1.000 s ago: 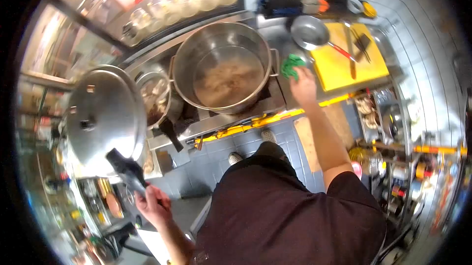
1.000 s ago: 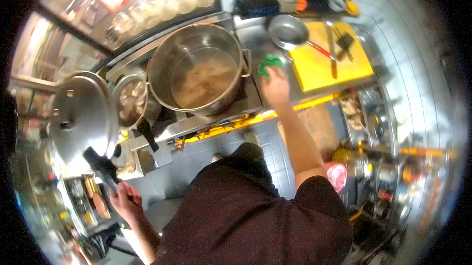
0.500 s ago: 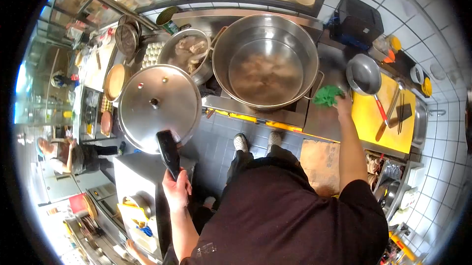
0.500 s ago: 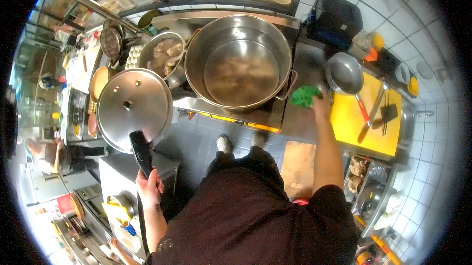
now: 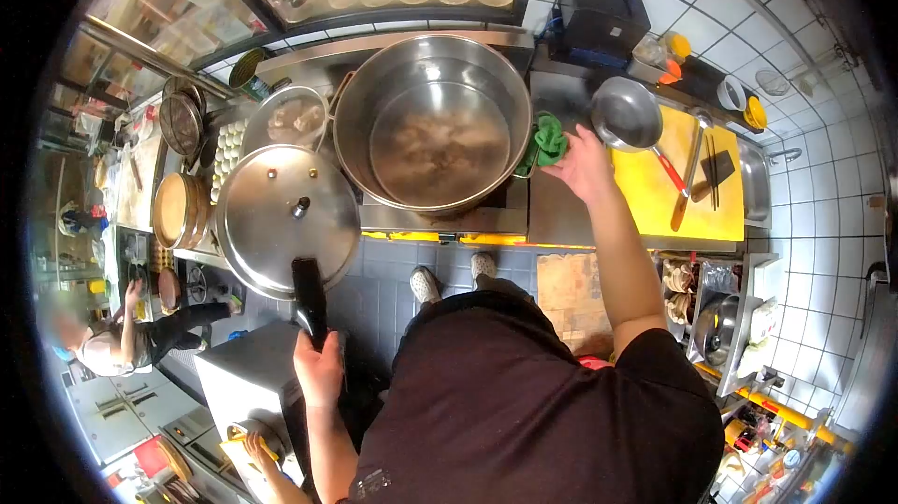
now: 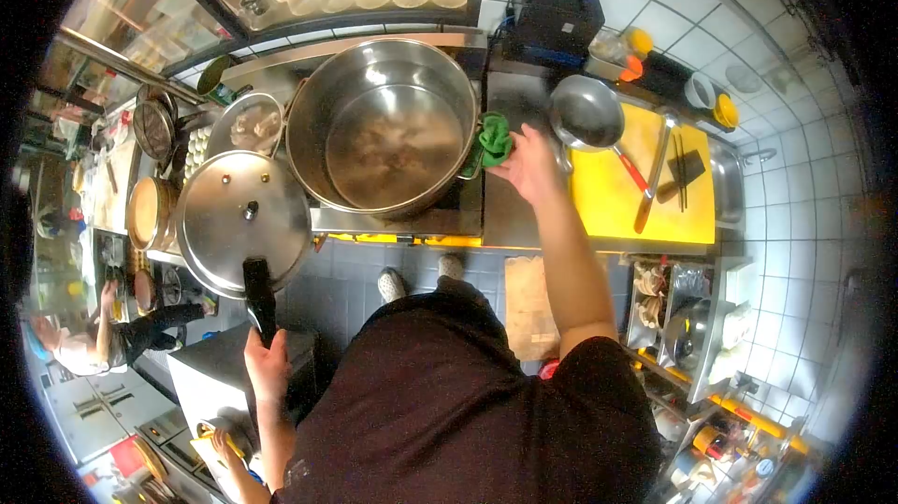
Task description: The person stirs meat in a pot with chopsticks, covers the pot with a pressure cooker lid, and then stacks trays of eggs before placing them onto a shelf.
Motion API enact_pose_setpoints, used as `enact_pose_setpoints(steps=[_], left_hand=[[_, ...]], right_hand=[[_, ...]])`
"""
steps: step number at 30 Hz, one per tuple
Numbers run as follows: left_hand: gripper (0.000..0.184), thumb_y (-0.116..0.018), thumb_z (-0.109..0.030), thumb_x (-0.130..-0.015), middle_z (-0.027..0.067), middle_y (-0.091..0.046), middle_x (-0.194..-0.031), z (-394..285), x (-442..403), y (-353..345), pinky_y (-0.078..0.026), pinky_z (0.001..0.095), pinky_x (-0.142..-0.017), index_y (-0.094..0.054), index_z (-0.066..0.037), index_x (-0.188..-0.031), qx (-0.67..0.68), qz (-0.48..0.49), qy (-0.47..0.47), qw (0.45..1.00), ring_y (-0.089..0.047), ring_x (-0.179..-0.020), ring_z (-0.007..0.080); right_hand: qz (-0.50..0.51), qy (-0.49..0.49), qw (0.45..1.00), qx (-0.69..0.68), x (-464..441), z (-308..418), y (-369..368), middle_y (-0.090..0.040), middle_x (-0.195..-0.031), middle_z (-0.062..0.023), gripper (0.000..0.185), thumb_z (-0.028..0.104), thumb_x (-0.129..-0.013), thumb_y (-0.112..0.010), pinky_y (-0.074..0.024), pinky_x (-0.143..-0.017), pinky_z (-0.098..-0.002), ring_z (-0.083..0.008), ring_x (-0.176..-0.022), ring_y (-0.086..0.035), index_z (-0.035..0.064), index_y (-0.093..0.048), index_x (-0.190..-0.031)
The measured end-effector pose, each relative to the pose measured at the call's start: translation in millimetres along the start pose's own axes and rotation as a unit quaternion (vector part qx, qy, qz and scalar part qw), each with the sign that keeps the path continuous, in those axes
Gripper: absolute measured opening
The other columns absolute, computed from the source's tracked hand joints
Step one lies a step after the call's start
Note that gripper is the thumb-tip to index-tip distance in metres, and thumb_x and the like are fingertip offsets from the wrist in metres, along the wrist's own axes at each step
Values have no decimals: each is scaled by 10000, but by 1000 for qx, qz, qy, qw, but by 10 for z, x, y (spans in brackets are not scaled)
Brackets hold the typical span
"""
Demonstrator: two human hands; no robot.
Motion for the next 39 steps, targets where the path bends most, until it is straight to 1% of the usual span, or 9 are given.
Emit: enact_pose_setpoints(steps=[2,6,7,15,20,25,27,30,39], left_hand=[[200,-697,-83,-917,67,-656,-810,6,-4,-16,-498,312,-709,-630,40,-1060,-27,8,-12,1000,-575,-748,144],[208,-688,-77,-920,102,-671,-810,-178,55,-131,-501,333,-696,-622,61,-1061,-55,10,-93,994,-576,-740,159],[210,-693,-84,-918,113,-668,-804,-156,68,-131,-503,334,-699,-621,63,-1049,-52,28,-50,997,-577,-738,163],[206,-697,-105,-908,154,-614,-734,-23,64,-73,-493,352,-656,-601,61,-980,-90,35,-59,994,-554,-683,179],[246,-734,-130,-881,262,-677,-810,7,-241,68,-529,442,-700,-605,62,-963,-96,20,-63,993,-666,-726,396],[220,-736,-109,-882,185,-655,-734,-191,-542,423,-500,390,-610,-612,57,-955,-119,2,-81,990,-605,-634,228],[208,-725,-102,-885,165,-646,-718,-368,-700,558,-496,386,-615,-613,56,-961,-153,14,12,988,-601,-644,209],[191,-710,-97,-890,138,-639,-717,-474,-967,638,-487,367,-626,-606,47,-958,-119,23,-125,985,-590,-666,187],[203,-710,-102,-888,141,-620,-720,-643,-1392,815,-489,360,-646,-624,36,-1009,-177,70,-168,967,-591,-678,197]], right_hand=[[-32,-14,999,9,-107,-16,7,-674,-1260,-156,427,322,-1050,-532,-523,-1013,-508,-292,-1123,-674,11,-565,-1342],[-119,-25,988,97,-257,-29,-175,-713,-1166,-122,358,310,-1032,-599,-543,-958,-514,-258,-1012,-706,37,-652,-1259],[-148,-25,980,127,-276,-24,-243,-720,-1144,-110,340,306,-1024,-620,-549,-942,-512,-248,-990,-710,47,-672,-1238],[-104,-37,961,255,-447,-2,-1,-718,-1106,-48,326,325,-1004,-658,-573,-872,-430,-187,-978,-704,97,-683,-1236],[-107,-16,957,268,-318,-22,-183,-713,-1132,-33,345,324,-1005,-661,-569,-870,-375,-167,-1015,-697,100,-655,-1268],[-143,10,952,272,-405,-61,-45,-722,-1067,-50,325,341,-999,-665,-598,-781,-357,-168,-925,-714,94,-681,-1211],[-121,20,957,264,-352,-39,-135,-725,-1046,-44,335,345,-995,-670,-597,-754,-350,-164,-900,-715,92,-675,-1215],[-119,24,954,275,-387,-50,-86,-727,-1021,-38,329,342,-1009,-649,-596,-714,-338,-159,-868,-716,88,-669,-1218],[-176,14,925,338,-284,-76,-228,-726,-1030,-34,296,300,-1043,-592,-626,-706,-340,-154,-848,-729,87,-660,-1237]])
Point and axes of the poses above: each hand's wrist, its own x-axis away from the middle knuckle, its own y-axis out of the back of the hand, z = x × y, the point moved 4 cm from there along -x, towards the middle knuckle
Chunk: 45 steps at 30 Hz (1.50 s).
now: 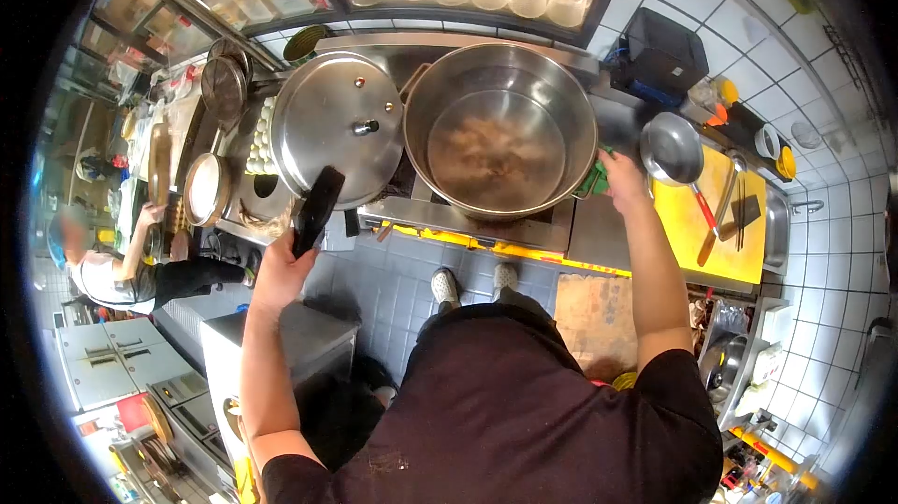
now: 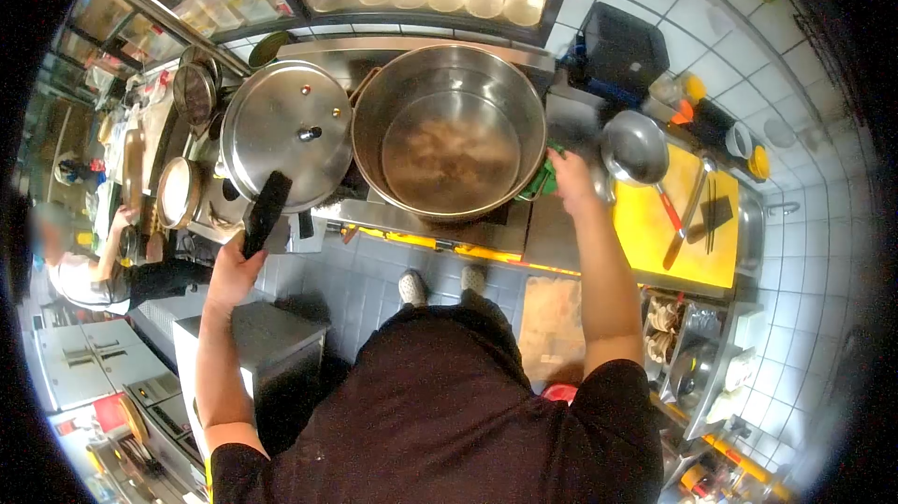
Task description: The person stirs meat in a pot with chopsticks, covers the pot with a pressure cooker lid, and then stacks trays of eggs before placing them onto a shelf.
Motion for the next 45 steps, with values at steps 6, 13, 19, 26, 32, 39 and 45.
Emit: enact_pose_setpoints(steps=[6,13,19,26,32,39,45], left_hand=[[214,-709,-117,-884,162,-619,-716,83,-233,-65,-492,384,-641,-609,39,-991,-22,5,-32,999,-595,-660,222],[188,-690,-108,-900,173,-623,-706,-186,-499,-37,-481,397,-627,-603,39,-982,-40,25,-23,999,-609,-656,228],[210,-686,-123,-910,176,-620,-703,-220,-723,-136,-467,404,-607,-620,42,-1022,-26,28,-80,996,-594,-624,264],[224,-696,-130,-906,232,-642,-747,-150,-837,-151,-482,429,-632,-632,38,-1042,-4,-15,-93,996,-639,-673,367],[225,-718,-119,-897,239,-679,-808,66,-694,-46,-512,422,-687,-631,30,-1042,46,-78,-116,989,-670,-743,391],[162,-702,-108,-921,90,-597,-648,499,-337,113,-458,332,-544,-601,15,-950,182,-112,-23,977,-601,-583,166],[104,-645,-96,-964,1,-525,-586,781,-7,212,-341,253,-375,-580,-29,-919,365,-111,48,923,-466,-410,78]], right_hand=[[-41,-2,998,-40,176,-175,-99,-707,-972,-48,259,293,-1046,-575,-615,-655,-360,-176,-796,-713,69,-684,-1116],[-62,-2,993,-100,436,-401,-274,-701,-1010,-60,314,333,-1027,-609,-606,-613,-354,-182,-799,-713,70,-630,-1198],[-122,-8,987,-102,752,-513,-482,-698,-1027,-46,325,336,-1024,-619,-607,-613,-384,-186,-827,-714,67,-625,-1205],[-139,-1,983,-121,913,-604,-635,-703,-1038,-33,319,348,-1009,-651,-606,-698,-388,-185,-873,-717,102,-616,-1209],[-160,1,981,-107,983,-665,-573,-695,-1082,-72,440,431,-1010,-638,-601,-759,-396,-194,-958,-709,63,-596,-1248],[-303,91,947,48,1002,-1201,139,-646,-1193,-96,524,436,-1008,-629,-569,-751,-381,-207,-989,-658,46,-561,-1351],[-371,20,900,230,841,-1279,794,-579,-1398,-234,751,562,-982,-583,-466,-1013,-453,-355,-1230,-590,-38,-515,-1429]])
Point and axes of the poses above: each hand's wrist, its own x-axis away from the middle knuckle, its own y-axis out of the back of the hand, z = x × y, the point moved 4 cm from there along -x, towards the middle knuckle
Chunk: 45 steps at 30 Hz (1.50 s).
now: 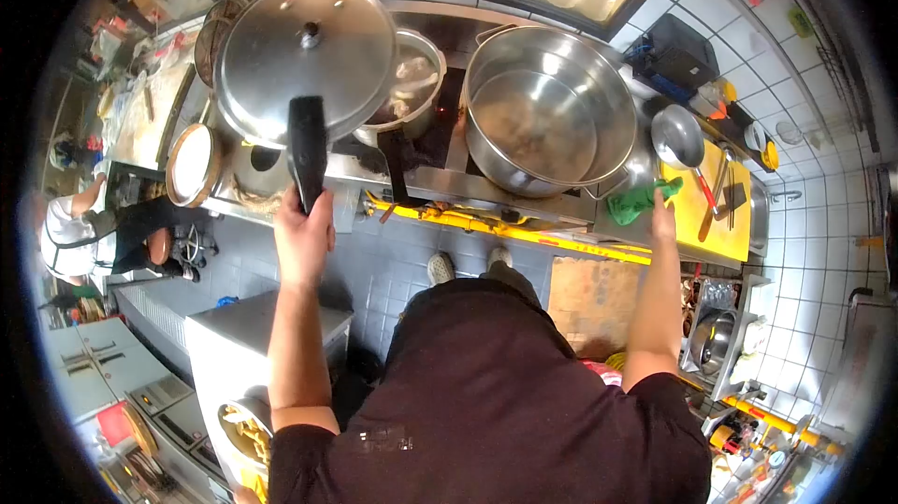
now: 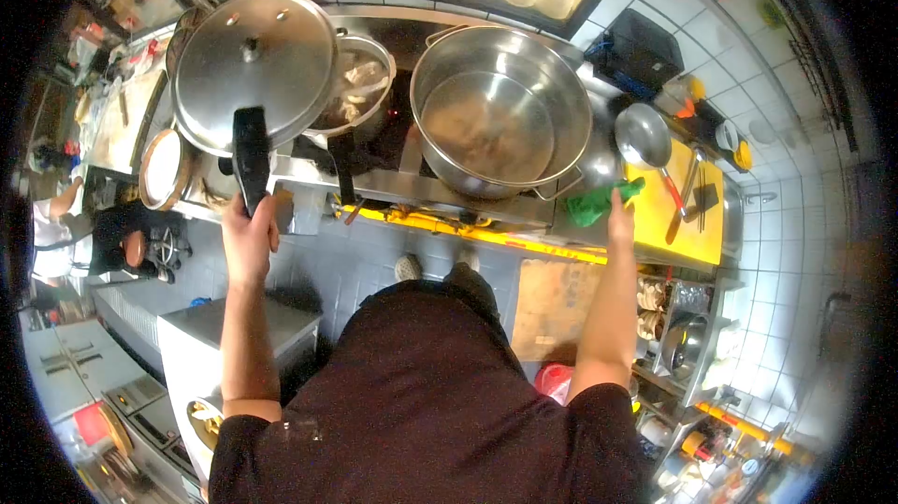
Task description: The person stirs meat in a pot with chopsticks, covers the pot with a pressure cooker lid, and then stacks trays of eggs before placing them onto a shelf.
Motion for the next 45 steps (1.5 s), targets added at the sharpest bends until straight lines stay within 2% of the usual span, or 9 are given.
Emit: enact_pose_setpoints(steps=[3,6,13,18,26,29,33,37,45], left_hand=[[81,-632,-71,-971,9,-523,-588,112,164,84,-353,251,-377,-581,-18,-938,98,-30,-3,995,-465,-406,88],[63,-627,-44,-971,22,-532,-601,248,361,67,-382,257,-386,-578,-5,-976,171,-64,6,983,-473,-406,103],[152,-630,-16,-956,48,-558,-666,75,688,-525,-424,283,-380,-552,11,-1084,206,-70,-10,976,-495,-417,129],[278,-719,-49,-898,82,-665,-808,-478,890,-1133,-541,315,-565,-565,-3,-1125,121,51,-176,975,-671,-660,178],[315,-740,-52,-786,209,-609,-759,-781,1091,-2066,-518,477,-602,-465,-29,-938,37,216,-330,918,-650,-720,465],[526,-779,-49,-807,231,-627,-1050,-861,1139,-2244,-535,445,-844,-524,18,-1261,21,298,-376,877,-656,-1001,415],[554,-797,-114,-789,220,-601,-1215,-352,847,-2034,-502,470,-968,-550,26,-1265,-92,162,-375,908,-598,-1135,403],[894,-842,-273,-804,380,-404,-1477,929,-61,-1493,-315,491,-1192,-388,123,-1465,-292,-207,-190,914,-390,-1391,480],[537,-729,-239,-815,346,-686,-1057,1424,-863,-1332,-514,503,-950,-565,106,-1193,-259,-26,26,965,-644,-1072,504]], right_hand=[[130,39,968,211,231,-73,-44,-689,-1143,-329,668,546,-947,-585,-479,-967,-512,-461,-1107,-649,-66,-683,-1196],[350,46,926,135,1454,545,-292,-726,-996,-142,595,469,-951,-663,-548,-759,-350,-197,-782,-672,-56,-692,-1230],[469,475,718,-197,3610,2661,-822,-738,-1153,-161,371,288,-1007,-659,-553,-836,-360,-215,-982,-700,-24,-705,-1202],[574,305,703,-289,3987,3223,-528,-710,-1072,-113,442,289,-989,-683,-546,-863,-328,-177,-1005,-681,-20,-600,-1295],[426,275,736,-448,3405,2737,43,-643,-1339,-125,404,27,-982,-632,-427,-1095,-355,-198,-1214,-603,-37,-553,-1373],[351,300,758,-461,3132,2518,184,-615,-1377,-179,392,14,-999,-597,-413,-1129,-385,-251,-1279,-588,-47,-535,-1381],[195,314,815,-447,2573,2159,524,-657,-1203,-142,270,23,-1029,-544,-507,-806,-277,-125,-860,-631,-38,-557,-1291],[161,296,848,-409,2242,1587,856,-576,-898,-26,219,50,-1030,-555,-417,-582,-231,-65,-657,-490,-5,-530,-1241],[83,166,910,-371,2472,1188,776,-508,-666,7,136,6,-986,-601,-349,-413,-226,-58,-457,-417,13,-560,-1115]])
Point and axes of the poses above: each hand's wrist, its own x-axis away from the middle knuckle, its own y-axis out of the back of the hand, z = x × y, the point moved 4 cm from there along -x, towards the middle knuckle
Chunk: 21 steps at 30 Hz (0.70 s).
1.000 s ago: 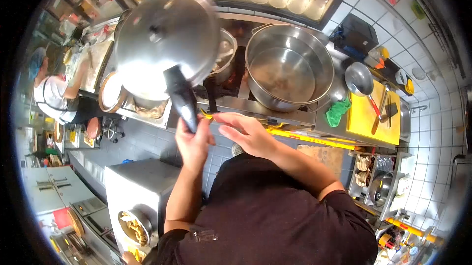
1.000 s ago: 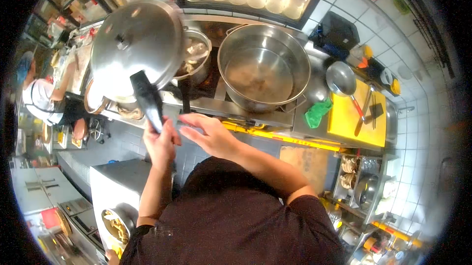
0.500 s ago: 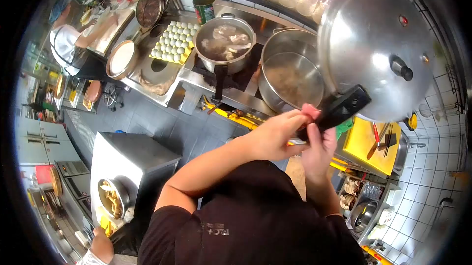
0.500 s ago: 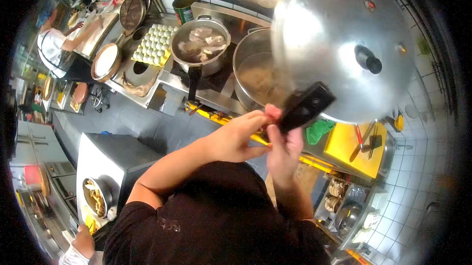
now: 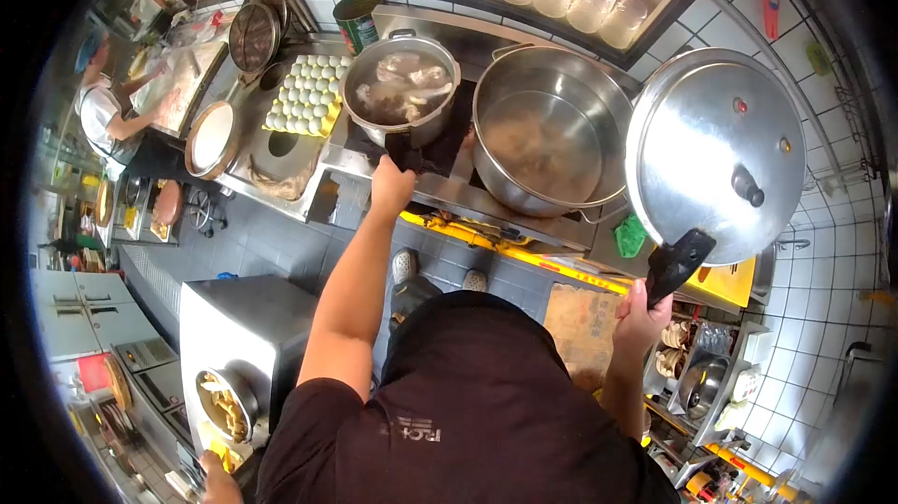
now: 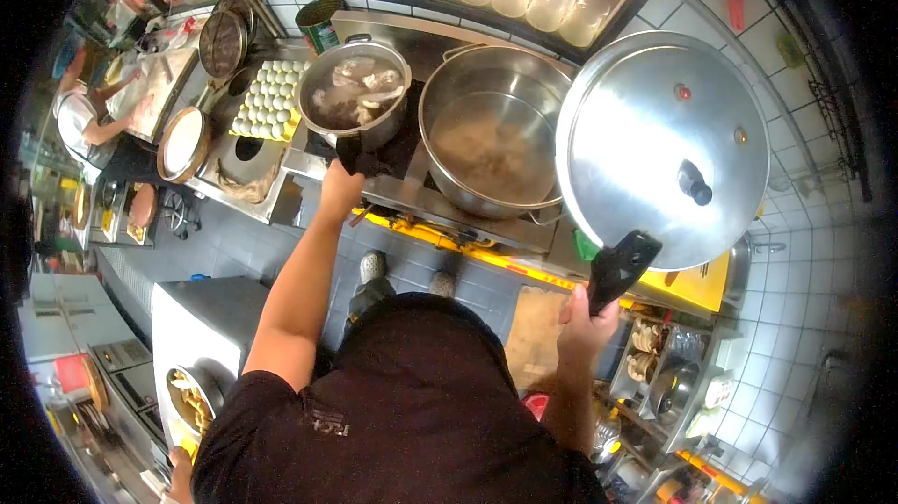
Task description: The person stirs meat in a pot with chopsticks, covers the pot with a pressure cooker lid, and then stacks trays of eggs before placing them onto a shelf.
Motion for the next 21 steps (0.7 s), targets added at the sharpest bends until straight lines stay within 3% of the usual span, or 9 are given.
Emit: enact_pose_setpoints(steps=[8,12,14,16,18,21], left_hand=[[308,-658,-164,-809,300,-702,-969,149,-144,638,-523,531,-871,-668,34,-1045,-26,44,-109,993,-663,-993,489],[316,-666,-182,-812,298,-704,-960,431,-387,829,-525,530,-854,-674,28,-1049,-29,109,-69,991,-665,-968,487],[337,-681,-199,-810,270,-712,-921,488,-483,914,-546,492,-797,-674,21,-1065,-34,125,-65,989,-701,-889,434],[369,-711,-234,-815,251,-717,-899,496,-568,1021,-557,468,-768,-674,13,-1086,-22,163,-48,985,-720,-845,393],[446,-744,-276,-817,229,-724,-887,390,-554,1150,-561,452,-749,-654,7,-1149,-6,149,-47,988,-726,-814,367],[562,-791,-310,-811,215,-732,-903,511,-515,1248,-564,442,-757,-609,3,-1241,19,126,-51,991,-730,-821,358]], right_hand=[[-27,-15,999,-20,257,96,-558,-519,-683,15,117,-4,-967,-619,-363,-405,-230,-51,-456,-431,33,-569,-1066],[-35,-41,998,-22,414,113,-870,-539,-709,9,114,-12,-949,-644,-369,-409,-230,-53,-467,-447,35,-582,-1033],[-14,-46,998,-49,490,99,-1004,-592,-779,-20,140,-36,-926,-659,-418,-440,-234,-69,-510,-506,12,-604,-1046],[-16,-41,998,-54,554,107,-1155,-562,-730,-4,118,-23,-935,-663,-392,-424,-234,-65,-486,-477,28,-589,-1011],[-23,-28,999,-32,618,132,-1299,-513,-668,21,119,10,-957,-664,-348,-397,-235,-56,-452,-428,55,-556,-981],[-25,-28,998,-48,718,128,-1391,-602,-749,-19,160,-33,-916,-689,-410,-435,-232,-69,-499,-509,12,-607,-1046]])
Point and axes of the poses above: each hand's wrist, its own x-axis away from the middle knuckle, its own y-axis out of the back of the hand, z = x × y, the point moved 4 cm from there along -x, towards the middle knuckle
